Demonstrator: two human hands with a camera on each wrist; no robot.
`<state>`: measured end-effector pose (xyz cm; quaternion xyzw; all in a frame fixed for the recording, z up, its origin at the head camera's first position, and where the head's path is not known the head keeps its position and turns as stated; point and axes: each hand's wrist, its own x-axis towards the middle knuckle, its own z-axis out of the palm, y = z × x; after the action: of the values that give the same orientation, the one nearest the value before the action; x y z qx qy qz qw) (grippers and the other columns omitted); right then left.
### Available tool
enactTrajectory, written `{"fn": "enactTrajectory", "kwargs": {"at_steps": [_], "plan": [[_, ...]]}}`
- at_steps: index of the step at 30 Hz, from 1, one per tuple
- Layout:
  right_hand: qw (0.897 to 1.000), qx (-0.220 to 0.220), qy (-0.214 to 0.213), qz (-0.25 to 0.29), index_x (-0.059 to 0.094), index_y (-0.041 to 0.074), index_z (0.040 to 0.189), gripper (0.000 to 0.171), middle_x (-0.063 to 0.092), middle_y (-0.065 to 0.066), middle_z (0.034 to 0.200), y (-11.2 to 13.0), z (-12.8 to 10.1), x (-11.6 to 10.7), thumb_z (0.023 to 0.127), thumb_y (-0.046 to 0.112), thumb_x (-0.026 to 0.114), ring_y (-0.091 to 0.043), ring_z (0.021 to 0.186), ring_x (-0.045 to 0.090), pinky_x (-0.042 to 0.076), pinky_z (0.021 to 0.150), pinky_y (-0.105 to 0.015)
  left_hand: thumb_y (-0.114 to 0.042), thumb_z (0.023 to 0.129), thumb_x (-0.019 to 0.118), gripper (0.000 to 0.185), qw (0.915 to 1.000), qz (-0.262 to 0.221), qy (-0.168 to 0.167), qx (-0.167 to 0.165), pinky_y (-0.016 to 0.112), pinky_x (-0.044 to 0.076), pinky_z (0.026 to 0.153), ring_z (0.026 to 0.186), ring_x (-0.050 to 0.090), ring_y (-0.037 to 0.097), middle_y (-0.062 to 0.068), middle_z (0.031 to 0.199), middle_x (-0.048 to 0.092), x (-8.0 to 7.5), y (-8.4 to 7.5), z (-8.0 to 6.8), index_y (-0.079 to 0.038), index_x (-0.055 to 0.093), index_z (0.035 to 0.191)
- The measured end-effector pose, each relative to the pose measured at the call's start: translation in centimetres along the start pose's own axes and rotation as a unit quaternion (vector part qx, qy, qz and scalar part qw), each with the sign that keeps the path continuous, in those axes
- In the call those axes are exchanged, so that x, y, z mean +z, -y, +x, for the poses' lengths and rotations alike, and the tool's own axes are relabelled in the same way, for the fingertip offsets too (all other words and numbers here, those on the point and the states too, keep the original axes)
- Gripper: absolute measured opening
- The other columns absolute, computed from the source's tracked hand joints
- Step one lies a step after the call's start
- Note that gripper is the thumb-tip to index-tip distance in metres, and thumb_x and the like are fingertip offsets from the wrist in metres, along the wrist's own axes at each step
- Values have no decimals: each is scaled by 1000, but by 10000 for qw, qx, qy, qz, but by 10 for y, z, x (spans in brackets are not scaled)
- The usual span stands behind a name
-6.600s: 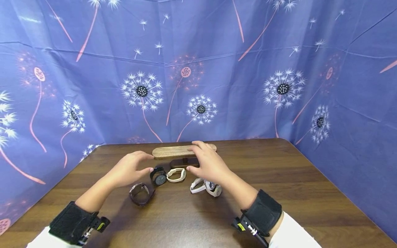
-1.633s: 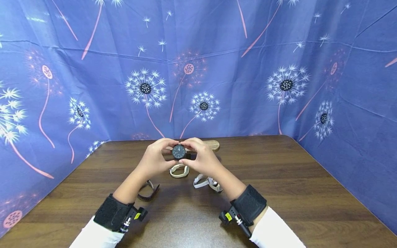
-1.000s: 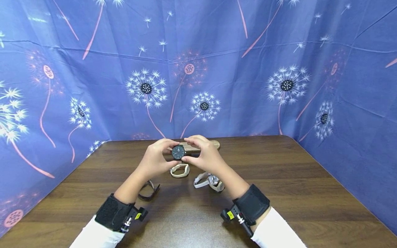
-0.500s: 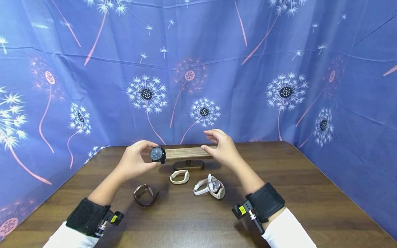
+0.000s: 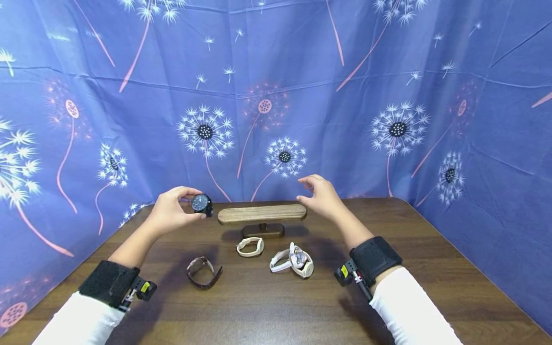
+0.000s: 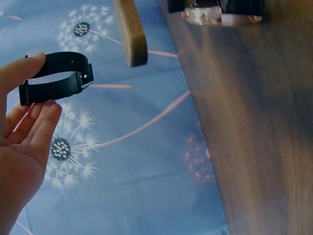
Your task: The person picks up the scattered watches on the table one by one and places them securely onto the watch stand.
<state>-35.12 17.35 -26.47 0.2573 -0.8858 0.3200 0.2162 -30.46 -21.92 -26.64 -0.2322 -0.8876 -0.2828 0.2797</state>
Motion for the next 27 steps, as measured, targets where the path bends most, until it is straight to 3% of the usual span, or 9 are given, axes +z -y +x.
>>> {"fn": "enactTrajectory", "kwargs": {"at_steps": [5, 13, 16, 21, 27], "plan": [[9983, -41, 449, -383, 59, -6, 126, 49, 57, -24, 124, -19, 7, 4, 81, 7, 76, -40, 109, 59, 49, 93, -51, -16, 65, 91, 55, 9993, 23, 223, -297, 46, 54, 84, 92, 68, 32, 13, 105, 66, 2, 10, 5, -3, 67, 113], [9838, 171, 1724, -469, 51, -6, 135, 69, 52, -28, 131, -42, 8, 21, 77, 12, 82, -40, 112, 57, 49, 93, -50, -14, 65, 90, 56, 9962, -171, 491, -694, 45, 55, 83, 92, 68, 31, 15, 102, 70, 13, 29, 9, -1, 67, 114], [9835, 9, 1765, -398, 55, -10, 130, 64, 59, -27, 124, -47, 8, 29, 75, 9, 81, -38, 107, 62, 51, 91, -47, -13, 65, 91, 56, 9950, -257, 583, -774, 44, 54, 83, 90, 69, 28, 13, 98, 71, 20, 36, 11, -1, 67, 113], [9818, -130, 1746, -731, 63, -9, 121, 51, 69, -19, 105, -48, 11, 36, 76, 7, 79, -30, 92, 66, 54, 80, -43, -16, 65, 90, 56, 9933, -217, 742, -857, 44, 53, 81, 90, 68, 26, 11, 97, 72, 27, 39, 13, -2, 67, 114], [9774, -13, 1840, -1037, 63, -6, 122, 48, 69, -18, 109, -45, 13, 38, 80, 8, 79, -28, 92, 65, 53, 80, -43, -15, 64, 91, 57, 9922, -216, 886, -853, 42, 53, 80, 90, 68, 26, 11, 97, 72, 37, 43, 17, -1, 67, 113]]}}
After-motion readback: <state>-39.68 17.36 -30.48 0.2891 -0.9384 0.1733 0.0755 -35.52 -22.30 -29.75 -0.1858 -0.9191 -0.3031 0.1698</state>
